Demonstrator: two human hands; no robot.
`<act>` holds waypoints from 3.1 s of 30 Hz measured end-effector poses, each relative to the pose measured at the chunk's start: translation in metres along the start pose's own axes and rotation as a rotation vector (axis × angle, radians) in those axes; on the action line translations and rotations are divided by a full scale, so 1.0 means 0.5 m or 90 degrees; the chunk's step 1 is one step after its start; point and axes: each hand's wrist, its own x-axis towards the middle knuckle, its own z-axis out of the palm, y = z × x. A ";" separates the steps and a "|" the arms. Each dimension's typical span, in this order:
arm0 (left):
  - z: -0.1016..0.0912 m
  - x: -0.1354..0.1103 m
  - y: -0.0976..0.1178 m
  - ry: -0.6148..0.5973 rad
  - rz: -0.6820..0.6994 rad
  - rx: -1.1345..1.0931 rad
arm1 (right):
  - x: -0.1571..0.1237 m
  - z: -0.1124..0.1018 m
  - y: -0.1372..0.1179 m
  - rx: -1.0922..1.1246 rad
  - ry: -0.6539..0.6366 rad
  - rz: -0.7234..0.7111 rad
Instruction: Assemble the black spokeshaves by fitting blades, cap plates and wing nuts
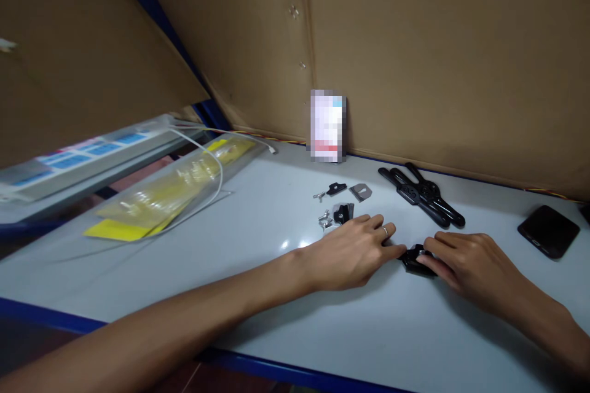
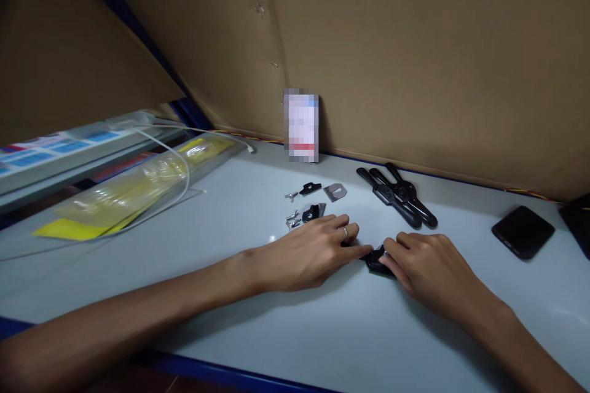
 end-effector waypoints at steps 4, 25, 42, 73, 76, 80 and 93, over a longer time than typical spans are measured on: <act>0.001 0.001 0.001 -0.008 -0.006 -0.002 | 0.003 -0.001 -0.009 -0.009 0.002 0.002; -0.007 0.004 0.005 -0.040 -0.010 -0.014 | -0.029 -0.033 0.054 0.130 -0.224 0.122; -0.012 0.006 0.001 -0.053 0.024 0.024 | -0.013 -0.010 0.015 0.143 -0.204 0.062; -0.010 0.002 -0.002 -0.066 0.012 -0.034 | -0.006 -0.015 0.015 0.155 -0.222 0.054; -0.009 0.002 -0.001 -0.064 0.011 -0.039 | -0.007 -0.014 0.016 0.153 -0.221 0.054; -0.009 0.003 -0.001 -0.062 0.013 -0.045 | -0.007 -0.013 0.016 0.154 -0.223 0.056; -0.011 0.004 -0.001 -0.055 0.008 -0.050 | -0.011 -0.011 0.017 0.163 -0.185 0.047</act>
